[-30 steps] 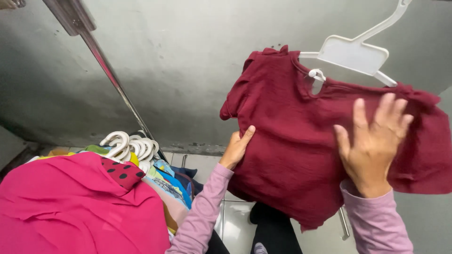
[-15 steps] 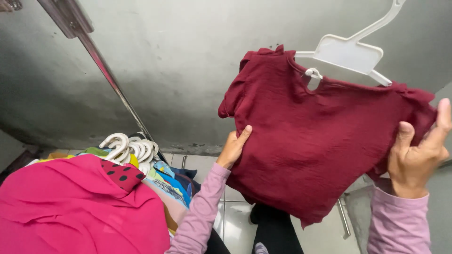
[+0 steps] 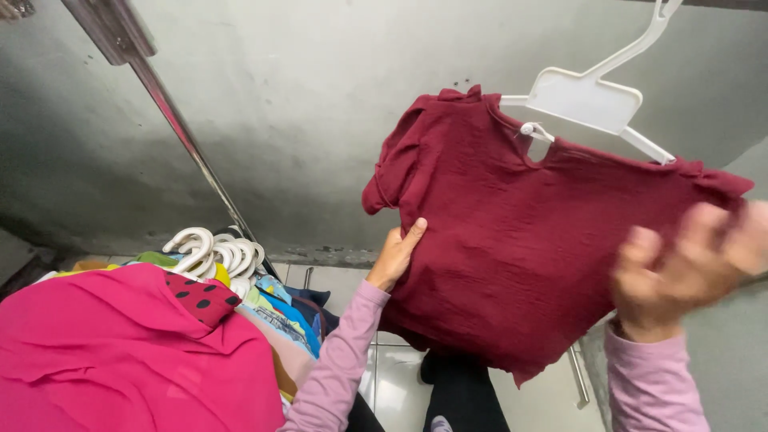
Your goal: The person places a maroon shirt onto a white hanger, adjusts the collar and sleeves, and then hangs the shirt on a metal clothing rack. The person smooths the shirt and adjusts its position on the hanger multiple times.
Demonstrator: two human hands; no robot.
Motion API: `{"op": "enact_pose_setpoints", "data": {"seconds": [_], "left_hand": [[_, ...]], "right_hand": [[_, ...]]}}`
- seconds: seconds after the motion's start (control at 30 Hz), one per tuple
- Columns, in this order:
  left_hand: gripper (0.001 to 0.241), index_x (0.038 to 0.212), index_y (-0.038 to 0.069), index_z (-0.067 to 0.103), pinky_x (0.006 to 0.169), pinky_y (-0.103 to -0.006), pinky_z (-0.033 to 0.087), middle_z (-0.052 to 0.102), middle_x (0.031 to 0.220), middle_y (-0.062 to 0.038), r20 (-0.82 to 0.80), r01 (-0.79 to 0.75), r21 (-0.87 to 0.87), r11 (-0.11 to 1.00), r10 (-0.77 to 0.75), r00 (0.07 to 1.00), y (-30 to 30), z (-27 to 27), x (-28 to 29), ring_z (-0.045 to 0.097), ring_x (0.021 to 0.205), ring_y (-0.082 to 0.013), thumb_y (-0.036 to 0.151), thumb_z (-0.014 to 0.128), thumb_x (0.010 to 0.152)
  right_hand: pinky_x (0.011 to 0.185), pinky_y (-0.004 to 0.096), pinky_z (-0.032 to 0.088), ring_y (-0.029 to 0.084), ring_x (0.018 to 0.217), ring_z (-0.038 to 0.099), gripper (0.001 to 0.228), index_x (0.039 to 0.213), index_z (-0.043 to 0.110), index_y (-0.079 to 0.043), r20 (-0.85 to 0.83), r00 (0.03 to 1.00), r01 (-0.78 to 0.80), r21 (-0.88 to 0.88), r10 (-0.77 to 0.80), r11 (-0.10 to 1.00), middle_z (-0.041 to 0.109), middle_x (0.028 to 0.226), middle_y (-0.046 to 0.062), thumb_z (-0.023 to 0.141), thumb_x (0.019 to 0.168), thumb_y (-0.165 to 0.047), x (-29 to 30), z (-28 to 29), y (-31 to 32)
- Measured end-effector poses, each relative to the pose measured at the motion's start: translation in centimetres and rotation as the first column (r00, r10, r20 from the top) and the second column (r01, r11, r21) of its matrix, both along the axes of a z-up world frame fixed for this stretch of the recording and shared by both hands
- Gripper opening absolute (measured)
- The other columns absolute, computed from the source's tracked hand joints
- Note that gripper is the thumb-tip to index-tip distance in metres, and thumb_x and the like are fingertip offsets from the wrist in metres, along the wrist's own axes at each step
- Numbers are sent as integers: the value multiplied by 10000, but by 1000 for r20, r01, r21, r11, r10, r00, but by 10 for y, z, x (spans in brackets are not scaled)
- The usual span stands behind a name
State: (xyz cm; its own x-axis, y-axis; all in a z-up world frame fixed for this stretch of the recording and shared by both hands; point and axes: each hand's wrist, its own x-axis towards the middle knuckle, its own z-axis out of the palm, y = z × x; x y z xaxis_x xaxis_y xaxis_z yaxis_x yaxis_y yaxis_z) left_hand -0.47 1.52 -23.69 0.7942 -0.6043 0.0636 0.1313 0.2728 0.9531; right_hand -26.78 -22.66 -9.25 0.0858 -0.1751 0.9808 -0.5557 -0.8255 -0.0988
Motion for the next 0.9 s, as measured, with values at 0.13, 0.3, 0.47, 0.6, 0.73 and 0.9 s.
{"op": "enact_pose_setpoints", "data": {"seconds": [0.13,0.3,0.47,0.6,0.73,0.9], "left_hand": [[438,726,160,682,449,-216,465,607,583,19,-1,0,-4,1000,0,1000,3,30,-16,594,506,-71,441,622,1057],[443,719,171,680,455,-218,465,601,580,23,14,-22,-9,1000,22,1000,5,21,-11,590,510,-68,451,625,1058],[449,721,158,690,489,-217,470,612,590,10,18,-15,-18,1000,15,1000,8,40,-30,588,534,-76,452,633,1056],[459,706,160,658,524,-244,463,552,613,36,53,-65,-35,997,67,996,17,63,-31,508,587,-83,404,578,1087],[424,722,133,699,529,-270,468,572,604,12,98,-56,-7,998,56,994,24,59,-34,550,580,-109,419,659,1032],[485,692,153,708,500,-212,445,605,578,13,59,-53,-7,999,54,997,2,12,-17,573,553,-76,461,626,1057]], "right_hand": [[1186,593,280,525,1426,372,612,1503,611,-55,-638,565,-442,301,523,845,484,1573,276,708,976,-352,49,15,61],[1054,388,531,265,1265,651,458,1346,677,-148,-524,307,-678,465,794,569,676,1387,81,710,921,-317,73,38,108],[1239,483,276,391,1512,348,709,1589,452,-70,-540,645,-567,135,540,812,367,1641,247,661,1011,-425,137,30,125],[1167,536,382,475,1472,356,879,1523,373,109,-642,274,-582,483,716,655,359,1579,353,635,962,-515,142,20,156],[1088,412,467,278,1286,613,430,1378,674,-160,-548,440,-729,244,711,640,650,1406,76,642,1022,-400,138,67,151],[1242,519,215,393,1538,286,603,1581,525,-113,-528,683,-596,-5,504,803,331,1673,207,566,1098,-472,174,35,131]]}}
